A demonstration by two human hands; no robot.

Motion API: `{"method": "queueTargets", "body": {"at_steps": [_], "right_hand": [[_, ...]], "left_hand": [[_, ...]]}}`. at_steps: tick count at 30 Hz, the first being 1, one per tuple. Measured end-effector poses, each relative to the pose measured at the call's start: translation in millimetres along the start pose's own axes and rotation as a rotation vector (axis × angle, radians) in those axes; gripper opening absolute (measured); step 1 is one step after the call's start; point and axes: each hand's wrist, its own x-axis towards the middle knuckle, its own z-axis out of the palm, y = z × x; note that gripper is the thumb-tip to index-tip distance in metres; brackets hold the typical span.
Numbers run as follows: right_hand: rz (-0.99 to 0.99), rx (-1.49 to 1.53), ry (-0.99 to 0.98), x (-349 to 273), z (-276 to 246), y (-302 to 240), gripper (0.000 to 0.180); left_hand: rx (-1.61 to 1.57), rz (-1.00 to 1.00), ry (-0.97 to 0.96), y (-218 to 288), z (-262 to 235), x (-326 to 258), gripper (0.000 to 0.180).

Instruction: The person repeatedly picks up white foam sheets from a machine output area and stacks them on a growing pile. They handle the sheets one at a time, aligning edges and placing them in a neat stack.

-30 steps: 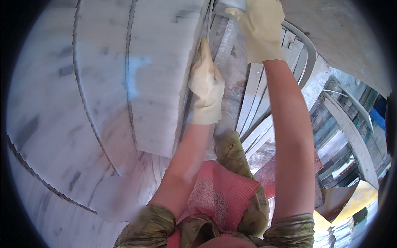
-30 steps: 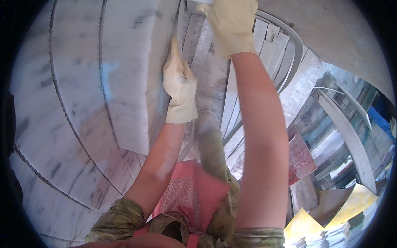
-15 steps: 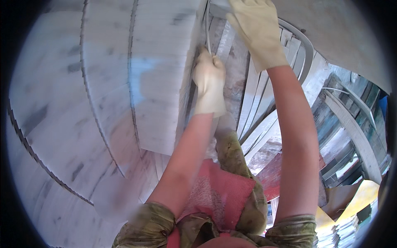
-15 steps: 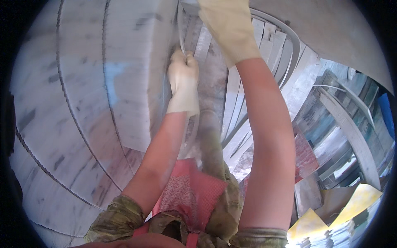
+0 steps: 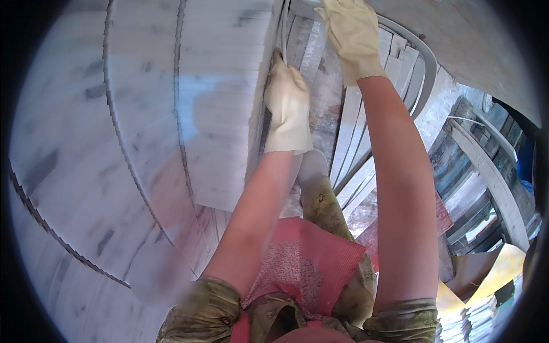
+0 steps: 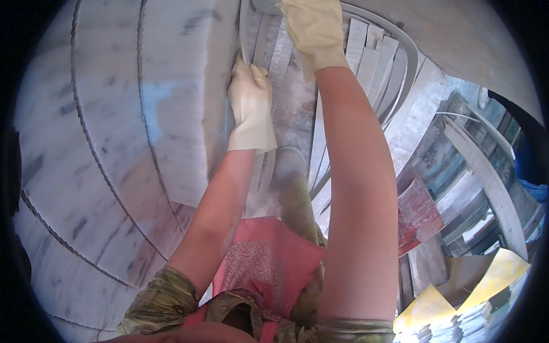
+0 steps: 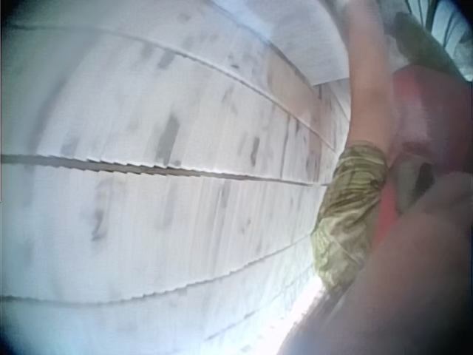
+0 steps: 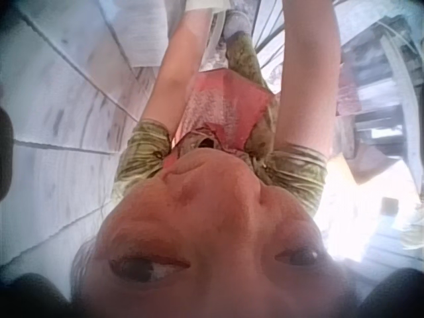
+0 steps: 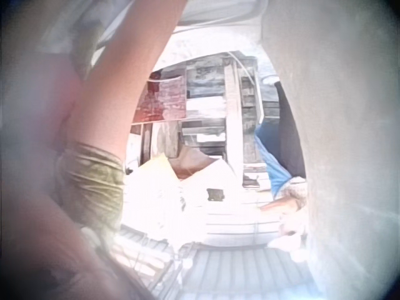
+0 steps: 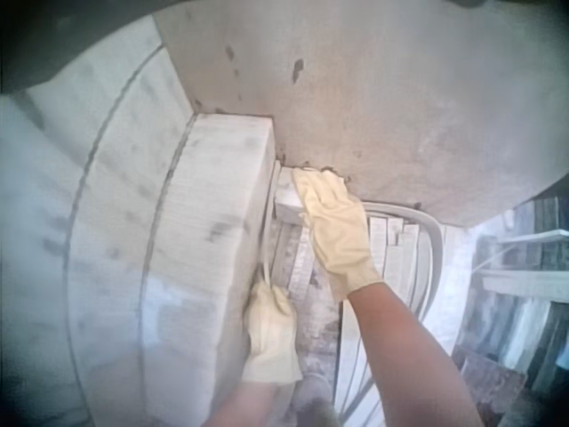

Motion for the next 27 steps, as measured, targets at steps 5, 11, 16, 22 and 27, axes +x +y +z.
{"method": "queueTargets", "body": {"at_steps": [5, 11, 16, 22, 27], "right_hand": [[0.17, -0.054, -0.14, -15.7, -0.3, 14.8, 0.045], [0.375, 0.273, -0.224, -42.9, -19.2, 0.9, 0.049], [0.239, 0.171, -0.072, -16.3, -2.8, 3.8, 0.055], [0.106, 0.232, -0.048, -32.4, 22.5, 45.0, 0.055], [0.559, 0.656, -0.084, -88.5, -10.1, 31.6, 0.056]], "left_hand": [[0.005, -0.137, -0.217, 3.1, -8.0, 1.2, 0.035], [-0.22, -0.087, 0.005, 5.5, -4.9, 3.3, 0.037], [-0.065, -0.139, -0.223, 10.5, -18.6, 4.1, 0.045], [-0.125, -0.15, -0.251, 20.1, -38.1, -7.5, 0.073], [0.009, -0.02, -0.225, 14.5, -60.1, -46.0, 0.091]]}}
